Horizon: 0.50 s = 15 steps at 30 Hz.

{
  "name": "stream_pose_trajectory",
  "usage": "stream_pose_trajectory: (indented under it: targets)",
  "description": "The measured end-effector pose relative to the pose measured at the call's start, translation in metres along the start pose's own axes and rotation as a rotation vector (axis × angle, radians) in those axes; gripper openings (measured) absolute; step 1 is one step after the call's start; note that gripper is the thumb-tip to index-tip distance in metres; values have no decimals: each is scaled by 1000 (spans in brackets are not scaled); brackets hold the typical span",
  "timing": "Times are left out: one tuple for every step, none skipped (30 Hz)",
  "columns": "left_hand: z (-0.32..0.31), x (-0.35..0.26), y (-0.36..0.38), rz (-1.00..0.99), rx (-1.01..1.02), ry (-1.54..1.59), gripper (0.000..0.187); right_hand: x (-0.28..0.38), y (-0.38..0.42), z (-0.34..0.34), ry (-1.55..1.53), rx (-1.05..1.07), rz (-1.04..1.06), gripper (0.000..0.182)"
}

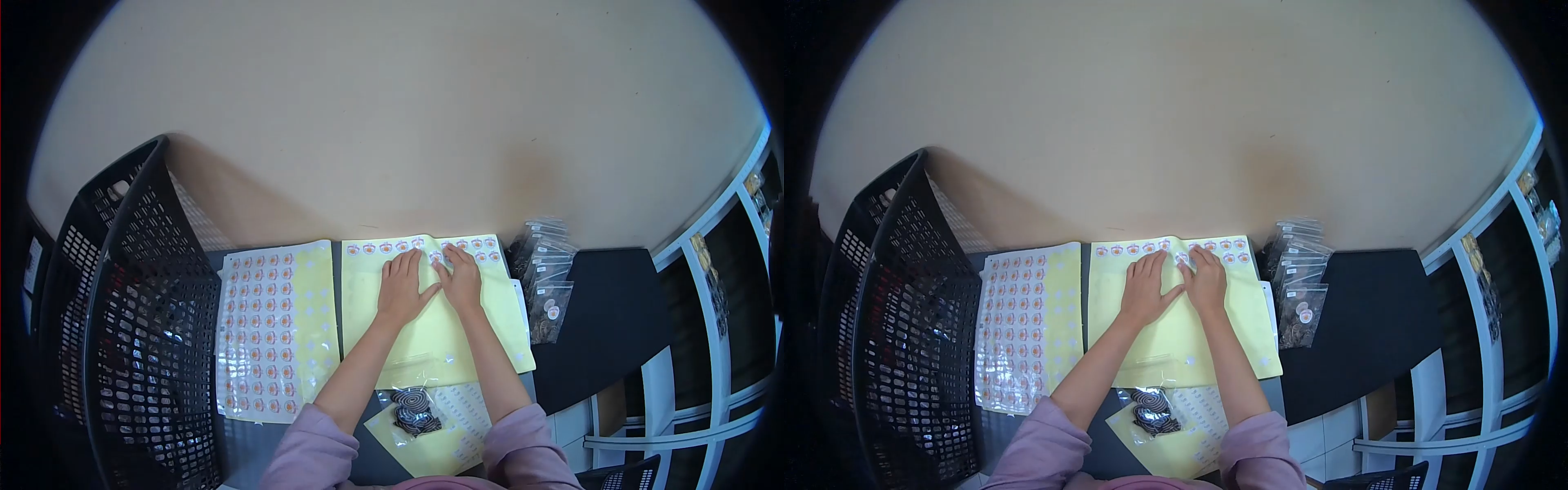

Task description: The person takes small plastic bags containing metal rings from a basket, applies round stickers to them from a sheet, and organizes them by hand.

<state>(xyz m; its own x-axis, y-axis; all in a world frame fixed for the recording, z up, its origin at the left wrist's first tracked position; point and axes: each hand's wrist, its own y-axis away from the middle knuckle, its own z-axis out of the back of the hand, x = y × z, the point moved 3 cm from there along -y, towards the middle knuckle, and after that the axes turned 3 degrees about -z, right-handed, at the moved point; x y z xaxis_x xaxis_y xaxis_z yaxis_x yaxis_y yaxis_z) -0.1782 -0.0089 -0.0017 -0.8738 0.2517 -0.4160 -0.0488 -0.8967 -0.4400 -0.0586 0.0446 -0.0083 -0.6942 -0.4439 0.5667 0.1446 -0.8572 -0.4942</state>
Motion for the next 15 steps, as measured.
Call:
stream_pose_trajectory:
  targets:
    - [0,-1,2,2,3,1,67,1,2,1,0,3,-3,32]
    - [0,-1,1,2,9,7,67,2,1,3,-40,-9,-31,29]
    - [1,-1,0,2,13,12,66,3,-1,3,-81,-22,-57,25]
    - [2,0,-1,2,9,10,66,3,-3,2,-83,-23,-53,25]
    - [2,-1,-1,-1,13,11,65,2,-4,2,-70,-36,-66,24]
    - [2,-1,0,-2,20,13,65,4,-4,3,-57,-47,-81,22]
    - [2,0,0,-1,22,12,65,6,-6,3,-58,-45,-83,22]
    - [2,0,0,0,21,12,65,5,-10,3,-75,4,-178,22]
    - [2,0,0,1,20,12,65,4,-13,2,-93,53,-274,21]
    - [1,0,0,1,22,11,65,3,-15,1,-94,53,-276,21]
    - [1,0,0,1,22,9,65,1,-17,-2,-84,67,-307,20]
    - [1,0,0,1,22,6,65,3,-18,-2,-75,81,-338,19]
    - [1,0,0,2,23,5,65,5,-19,-1,-76,82,-339,19]
    - [1,-1,0,-1,24,-5,65,7,-20,0,-33,91,-357,19]
    - [2,-1,0,-4,23,-15,64,9,-20,1,11,99,-375,18]
